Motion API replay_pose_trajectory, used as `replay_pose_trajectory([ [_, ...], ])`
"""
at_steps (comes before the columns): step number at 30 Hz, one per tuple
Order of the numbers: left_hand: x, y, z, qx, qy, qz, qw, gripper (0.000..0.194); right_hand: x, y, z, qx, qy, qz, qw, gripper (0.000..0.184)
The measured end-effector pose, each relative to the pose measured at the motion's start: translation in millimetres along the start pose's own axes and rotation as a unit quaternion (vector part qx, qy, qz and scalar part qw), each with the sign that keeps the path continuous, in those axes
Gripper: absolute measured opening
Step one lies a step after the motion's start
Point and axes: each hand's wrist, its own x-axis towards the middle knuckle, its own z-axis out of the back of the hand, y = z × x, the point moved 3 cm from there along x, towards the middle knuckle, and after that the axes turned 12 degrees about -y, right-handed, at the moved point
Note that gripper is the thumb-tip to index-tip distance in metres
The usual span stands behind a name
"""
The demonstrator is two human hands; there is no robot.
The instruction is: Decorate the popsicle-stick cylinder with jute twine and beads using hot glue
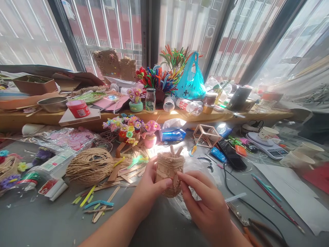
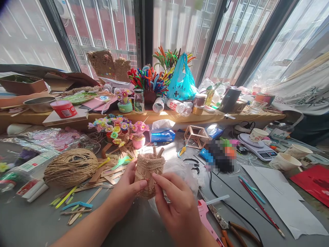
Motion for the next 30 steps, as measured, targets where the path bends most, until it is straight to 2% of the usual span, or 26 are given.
replay_pose_trajectory([
  [8,-1.6,-1.4,-1.3,0.001,-0.017,0.018,1.0,0.079,4.9,5.7,2.6,-0.013,-0.021,0.003,1.0,0.039],
  [13,-0.1,-1.4,-0.1,0.004,-0.019,0.011,1.0,0.079,4.8,6.2,-1.2,-0.027,0.005,0.006,1.0,0.043],
  [21,-1.7,-2.0,-0.6,0.002,-0.031,0.009,0.999,0.076,5.2,5.4,-0.1,-0.036,0.008,-0.005,0.999,0.041],
  [30,-1.4,-2.8,0.0,0.004,-0.04,0.012,0.999,0.074,3.6,5.3,-0.2,-0.028,0.021,0.001,0.999,0.05],
])
